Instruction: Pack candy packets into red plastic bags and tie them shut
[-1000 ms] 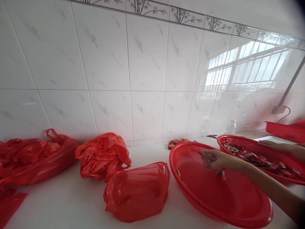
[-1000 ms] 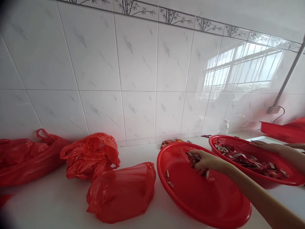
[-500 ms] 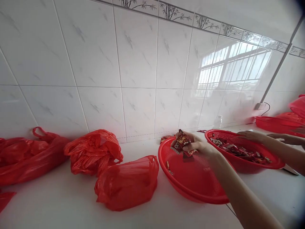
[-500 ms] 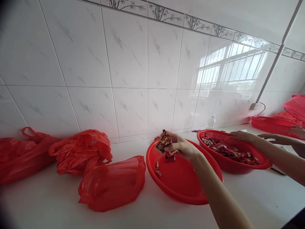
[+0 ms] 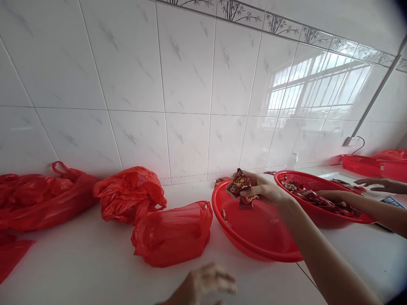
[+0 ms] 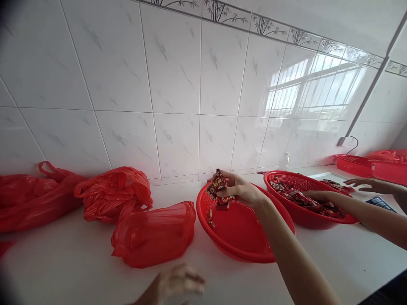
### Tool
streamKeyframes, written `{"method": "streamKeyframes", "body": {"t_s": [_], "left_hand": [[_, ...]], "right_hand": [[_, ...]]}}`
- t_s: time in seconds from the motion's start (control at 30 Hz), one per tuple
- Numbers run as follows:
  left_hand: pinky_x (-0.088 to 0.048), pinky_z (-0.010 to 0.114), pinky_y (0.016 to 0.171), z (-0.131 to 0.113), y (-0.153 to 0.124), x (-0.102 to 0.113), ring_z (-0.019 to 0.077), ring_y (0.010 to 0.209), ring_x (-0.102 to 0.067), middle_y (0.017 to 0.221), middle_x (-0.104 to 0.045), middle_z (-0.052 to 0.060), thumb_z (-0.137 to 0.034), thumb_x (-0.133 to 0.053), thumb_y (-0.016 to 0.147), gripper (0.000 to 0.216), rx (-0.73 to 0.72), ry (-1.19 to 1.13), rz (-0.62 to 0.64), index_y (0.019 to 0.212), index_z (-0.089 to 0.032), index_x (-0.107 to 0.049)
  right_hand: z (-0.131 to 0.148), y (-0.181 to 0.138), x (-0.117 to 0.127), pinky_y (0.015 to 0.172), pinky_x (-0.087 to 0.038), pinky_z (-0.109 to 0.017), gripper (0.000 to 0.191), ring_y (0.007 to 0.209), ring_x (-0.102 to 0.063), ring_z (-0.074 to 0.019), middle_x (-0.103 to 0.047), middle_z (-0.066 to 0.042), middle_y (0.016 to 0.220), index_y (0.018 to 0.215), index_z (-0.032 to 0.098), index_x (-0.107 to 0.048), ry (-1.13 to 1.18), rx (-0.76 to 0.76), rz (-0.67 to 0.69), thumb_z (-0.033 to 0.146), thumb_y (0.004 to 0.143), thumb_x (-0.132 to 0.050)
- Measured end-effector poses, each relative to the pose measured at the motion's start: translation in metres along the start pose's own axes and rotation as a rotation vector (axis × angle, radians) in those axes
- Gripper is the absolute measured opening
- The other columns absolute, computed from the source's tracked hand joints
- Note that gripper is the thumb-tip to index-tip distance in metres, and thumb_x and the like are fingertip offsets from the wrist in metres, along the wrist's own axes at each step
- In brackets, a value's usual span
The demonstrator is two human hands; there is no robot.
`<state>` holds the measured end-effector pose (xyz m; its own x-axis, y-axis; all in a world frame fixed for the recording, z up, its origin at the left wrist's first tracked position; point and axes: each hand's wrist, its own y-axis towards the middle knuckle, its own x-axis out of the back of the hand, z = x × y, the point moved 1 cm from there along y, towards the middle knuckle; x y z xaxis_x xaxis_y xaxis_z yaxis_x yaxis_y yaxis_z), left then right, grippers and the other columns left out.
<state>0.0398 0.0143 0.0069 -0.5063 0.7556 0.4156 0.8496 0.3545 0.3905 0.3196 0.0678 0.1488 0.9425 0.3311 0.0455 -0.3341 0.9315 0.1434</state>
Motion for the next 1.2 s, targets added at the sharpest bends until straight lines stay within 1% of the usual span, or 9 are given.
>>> {"method": "streamKeyframes", "body": {"t_s": [0.17, 0.27, 0.37, 0.47, 0.6, 0.77, 0.97, 1.1, 1.2], "left_hand": [[-0.048, 0.035, 0.097, -0.024, 0.032, 0.057, 0.0223, 0.108, -0.062, 0.116, -0.066, 0.009, -0.038, -0.061, 0.092, 0.030, 0.283, -0.159, -0.482, 0.117, -0.023, -0.064], [-0.049, 0.037, 0.095, -0.033, 0.046, 0.081, 0.0222, 0.103, -0.063, 0.118, -0.066, 0.010, -0.042, -0.063, 0.090, 0.036, 0.302, -0.355, -0.637, 0.118, -0.020, -0.062], [-0.051, 0.034, 0.089, -0.033, 0.052, 0.095, 0.0201, 0.098, -0.063, 0.116, -0.066, 0.009, -0.044, -0.064, 0.088, 0.039, 0.261, -0.528, -0.720, 0.118, -0.020, -0.062], [-0.051, 0.030, 0.084, -0.030, 0.050, 0.103, 0.0177, 0.095, -0.061, 0.110, -0.066, 0.008, -0.045, -0.066, 0.087, 0.034, 0.215, -0.603, -0.780, 0.111, -0.020, -0.067], [-0.050, 0.029, 0.080, -0.024, 0.045, 0.115, 0.0154, 0.084, -0.059, 0.091, -0.067, 0.006, -0.045, -0.071, 0.083, 0.031, 0.204, -0.493, -0.846, 0.092, -0.016, -0.072], [-0.048, 0.030, 0.085, -0.018, 0.039, 0.133, 0.0174, 0.086, -0.061, 0.086, -0.070, 0.005, -0.044, -0.073, 0.081, 0.032, 0.197, -0.271, -0.893, 0.097, -0.017, -0.074], [-0.046, 0.025, 0.075, -0.020, 0.033, 0.147, 0.0161, 0.083, -0.061, 0.093, -0.073, 0.005, -0.045, -0.072, 0.081, 0.033, 0.215, -0.065, -0.907, 0.099, -0.018, -0.073], [-0.047, 0.027, 0.069, -0.023, 0.026, 0.157, 0.0171, 0.075, -0.061, 0.083, -0.070, 0.004, -0.048, -0.066, 0.085, 0.032, 0.291, 0.039, -0.839, 0.091, -0.017, -0.071], [-0.050, 0.032, 0.078, -0.020, 0.017, 0.167, 0.0219, 0.087, -0.065, 0.092, -0.072, 0.006, -0.045, -0.066, 0.084, 0.029, 0.383, 0.149, -0.729, 0.093, -0.019, -0.071]], "right_hand": [[0.007, 0.011, -0.037, 0.070, -0.050, -0.027, 0.039, 0.082, -0.063, -0.0157, -0.067, -0.005, 0.098, 0.107, 0.019, -0.061, -0.018, 0.068, 0.051, 0.016, 0.073, -0.079], [0.007, 0.023, -0.066, 0.067, -0.052, -0.028, 0.038, 0.077, -0.062, -0.0150, -0.066, -0.004, 0.095, 0.108, 0.020, -0.060, -0.006, 0.128, 0.125, 0.017, 0.074, -0.078], [0.000, 0.040, -0.092, 0.072, -0.053, -0.028, 0.040, 0.085, -0.063, -0.0164, -0.066, -0.004, 0.099, 0.108, 0.021, -0.061, 0.059, 0.162, 0.188, 0.016, 0.073, -0.079], [-0.013, 0.058, -0.110, 0.076, -0.056, -0.029, 0.044, 0.093, -0.065, -0.0183, -0.065, -0.007, 0.114, 0.111, 0.022, -0.062, 0.168, 0.178, 0.259, 0.015, 0.071, -0.080], [-0.029, 0.075, -0.120, 0.084, -0.057, -0.036, 0.048, 0.098, -0.067, -0.0207, -0.058, -0.009, 0.134, 0.113, 0.023, -0.063, 0.261, 0.190, 0.259, 0.014, 0.070, -0.081], [-0.042, 0.085, -0.116, 0.080, -0.057, -0.036, 0.046, 0.088, -0.069, -0.0197, -0.066, -0.008, 0.119, 0.113, 0.023, -0.062, 0.285, 0.170, 0.178, 0.015, 0.071, -0.081], [-0.043, 0.085, -0.110, 0.062, -0.052, -0.024, 0.034, 0.073, -0.061, -0.0126, -0.064, 0.000, 0.090, 0.100, 0.021, -0.062, 0.262, 0.175, 0.068, 0.018, 0.072, -0.081], [-0.037, 0.077, -0.110, 0.060, -0.052, -0.026, 0.040, 0.072, -0.059, -0.0127, -0.063, -0.002, 0.097, 0.105, 0.023, -0.060, 0.156, 0.141, 0.027, 0.020, 0.070, -0.080], [-0.030, 0.069, -0.110, 0.061, -0.053, -0.028, 0.043, 0.077, -0.060, -0.0148, -0.063, -0.005, 0.102, 0.110, 0.023, -0.059, 0.026, 0.114, 0.009, 0.020, 0.072, -0.077]]}}
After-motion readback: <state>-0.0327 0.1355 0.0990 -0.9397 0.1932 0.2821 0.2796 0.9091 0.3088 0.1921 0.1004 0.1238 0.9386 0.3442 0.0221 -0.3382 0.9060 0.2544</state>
